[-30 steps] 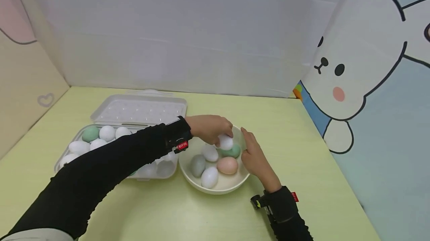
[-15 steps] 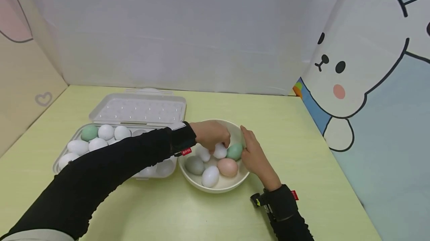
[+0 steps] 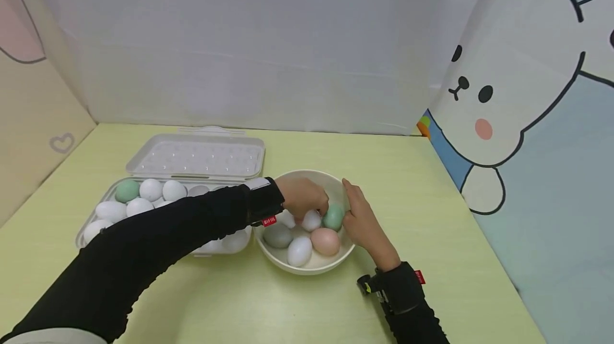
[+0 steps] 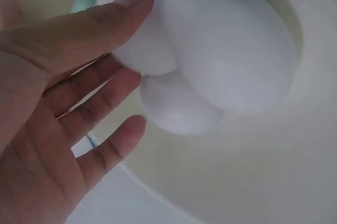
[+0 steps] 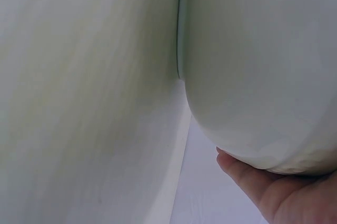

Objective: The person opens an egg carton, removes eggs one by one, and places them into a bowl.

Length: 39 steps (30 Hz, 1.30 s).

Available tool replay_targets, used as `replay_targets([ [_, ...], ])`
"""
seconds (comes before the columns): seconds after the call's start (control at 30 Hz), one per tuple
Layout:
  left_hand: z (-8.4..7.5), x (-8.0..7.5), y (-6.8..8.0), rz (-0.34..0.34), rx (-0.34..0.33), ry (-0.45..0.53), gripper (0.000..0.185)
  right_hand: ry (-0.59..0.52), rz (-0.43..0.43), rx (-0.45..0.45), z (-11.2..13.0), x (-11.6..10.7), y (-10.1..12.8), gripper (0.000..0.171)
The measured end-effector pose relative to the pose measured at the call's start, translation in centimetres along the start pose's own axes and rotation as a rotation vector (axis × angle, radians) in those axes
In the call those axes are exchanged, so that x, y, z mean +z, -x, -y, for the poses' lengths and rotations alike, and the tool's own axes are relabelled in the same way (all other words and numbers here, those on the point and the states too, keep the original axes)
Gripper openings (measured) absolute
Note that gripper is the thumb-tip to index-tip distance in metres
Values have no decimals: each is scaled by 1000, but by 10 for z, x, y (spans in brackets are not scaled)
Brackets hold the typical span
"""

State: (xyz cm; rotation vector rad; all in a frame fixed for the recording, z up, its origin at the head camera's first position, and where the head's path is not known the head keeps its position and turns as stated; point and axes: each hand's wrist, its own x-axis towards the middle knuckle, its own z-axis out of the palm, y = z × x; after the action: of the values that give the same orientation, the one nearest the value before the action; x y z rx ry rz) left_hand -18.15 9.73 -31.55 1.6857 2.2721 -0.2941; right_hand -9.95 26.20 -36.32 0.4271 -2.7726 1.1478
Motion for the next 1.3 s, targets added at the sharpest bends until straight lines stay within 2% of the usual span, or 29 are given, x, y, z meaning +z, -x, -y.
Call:
replay_targets([
  [0.1,-3,-11,9,-28,-3,23,47,-9,0,-1,0,-1,-1,69],
  [0.33,-8,-51,50,-94,-73,69,42,7,7,10,-6,-10,-1,69],
  [0.43,0,-57,67,-127,-83,69,40,16,7,19,-7,-13,-1,68],
  [0.53,10,-57,87,-139,-116,82,39,14,13,31,-6,-14,-1,68],
  [0.7,30,-40,122,-144,-189,114,36,5,20,40,-5,-14,0,67],
  [0.83,44,-18,149,-131,-250,154,31,2,21,41,-6,-13,-1,68],
  [0.97,53,6,172,-129,-307,196,18,12,28,46,-9,-13,-3,68],
  [1.07,58,23,183,-130,-348,234,11,17,32,48,-11,-14,-3,68],
  [1.3,64,49,191,-65,-457,330,33,12,32,56,-12,-17,0,69],
])
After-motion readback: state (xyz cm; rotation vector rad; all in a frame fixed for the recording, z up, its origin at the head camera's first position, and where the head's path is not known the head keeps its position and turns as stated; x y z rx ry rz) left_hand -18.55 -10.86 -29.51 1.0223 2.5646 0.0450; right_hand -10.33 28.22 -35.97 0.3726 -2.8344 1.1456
